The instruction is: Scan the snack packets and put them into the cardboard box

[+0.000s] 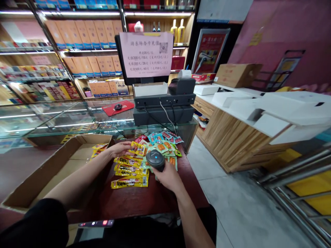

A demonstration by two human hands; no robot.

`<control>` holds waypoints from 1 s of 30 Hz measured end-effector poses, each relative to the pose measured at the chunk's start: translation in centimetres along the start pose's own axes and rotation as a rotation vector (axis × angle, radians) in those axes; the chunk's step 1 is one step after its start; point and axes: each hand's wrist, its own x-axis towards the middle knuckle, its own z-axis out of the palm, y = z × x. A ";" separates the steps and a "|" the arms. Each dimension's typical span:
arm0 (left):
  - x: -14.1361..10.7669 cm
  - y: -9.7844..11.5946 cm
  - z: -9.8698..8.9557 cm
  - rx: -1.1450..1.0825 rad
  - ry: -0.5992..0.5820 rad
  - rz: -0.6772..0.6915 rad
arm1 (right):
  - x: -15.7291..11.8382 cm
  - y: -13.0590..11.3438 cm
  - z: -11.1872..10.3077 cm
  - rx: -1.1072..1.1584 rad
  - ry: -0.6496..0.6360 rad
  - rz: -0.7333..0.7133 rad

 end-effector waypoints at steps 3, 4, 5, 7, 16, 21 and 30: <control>0.6 -0.3 -0.9 0.008 0.027 -0.007 | -0.5 -0.2 0.2 -0.005 0.004 0.007; 0.7 -0.4 -1.1 0.014 0.033 -0.007 | -0.6 -0.2 0.3 -0.011 0.003 0.006; 0.8 -0.5 -1.3 0.020 0.034 -0.006 | -0.6 -0.3 0.4 -0.018 -0.001 0.003; 0.8 -0.5 -1.4 0.039 0.018 -0.001 | -0.5 -0.3 0.6 -0.033 -0.008 -0.001; -0.3 0.0 -0.3 0.139 -0.031 -0.003 | 0.3 -0.8 1.2 -0.087 -0.010 0.005; 0.3 -0.3 -0.6 0.119 -0.026 -0.005 | 0.2 -1.0 1.1 -0.085 0.004 0.016; -0.8 3.0 -1.8 -0.030 0.041 0.049 | 0.9 -0.6 1.7 -0.024 -0.088 0.072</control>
